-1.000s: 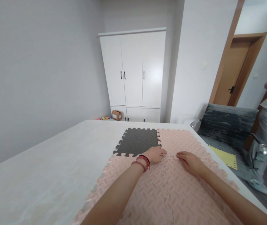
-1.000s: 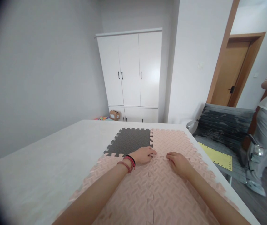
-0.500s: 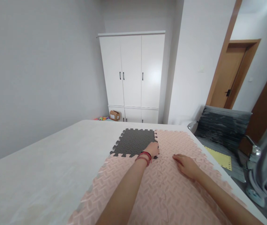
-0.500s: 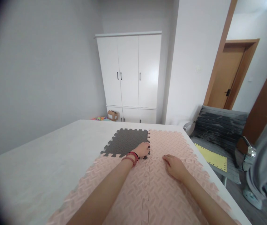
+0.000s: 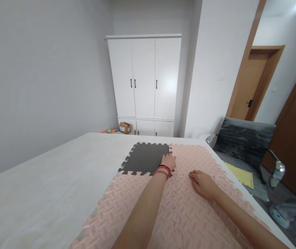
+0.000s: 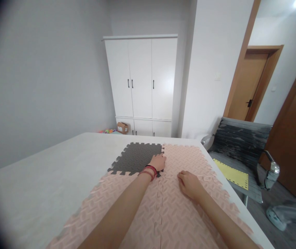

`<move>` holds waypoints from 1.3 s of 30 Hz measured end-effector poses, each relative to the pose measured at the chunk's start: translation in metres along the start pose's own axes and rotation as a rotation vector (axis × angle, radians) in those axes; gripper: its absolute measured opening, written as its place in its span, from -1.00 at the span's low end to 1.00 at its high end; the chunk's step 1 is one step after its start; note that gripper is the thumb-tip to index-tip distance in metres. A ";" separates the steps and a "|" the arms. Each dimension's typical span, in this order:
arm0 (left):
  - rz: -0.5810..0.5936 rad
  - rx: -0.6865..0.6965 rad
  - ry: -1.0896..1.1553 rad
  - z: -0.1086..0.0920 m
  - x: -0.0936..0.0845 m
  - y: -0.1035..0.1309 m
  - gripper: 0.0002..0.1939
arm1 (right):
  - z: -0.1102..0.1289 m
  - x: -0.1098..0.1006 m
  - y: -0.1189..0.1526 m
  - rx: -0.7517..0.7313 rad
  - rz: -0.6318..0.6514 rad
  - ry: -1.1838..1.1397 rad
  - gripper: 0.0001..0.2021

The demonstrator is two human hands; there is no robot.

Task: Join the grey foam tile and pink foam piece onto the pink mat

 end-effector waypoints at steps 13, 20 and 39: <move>0.028 0.024 0.045 0.008 0.003 -0.016 -0.61 | -0.008 0.000 -0.006 -0.002 -0.040 0.003 -0.79; 0.026 0.022 0.099 0.023 0.011 -0.029 -0.62 | -0.017 -0.003 -0.003 0.006 -0.041 -0.132 -0.68; 0.048 0.052 0.061 0.036 0.019 -0.062 -0.58 | -0.029 0.012 -0.003 -0.020 -0.146 -0.232 -0.57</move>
Point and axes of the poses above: each hand's wrist, its own y-axis away from the middle knuckle, its own x-axis out of the palm, z = x × y, the point moved 2 cm from there along -y, towards the middle knuckle, and after that the axes turned 4 degrees about -z, right-handed, at the moved point
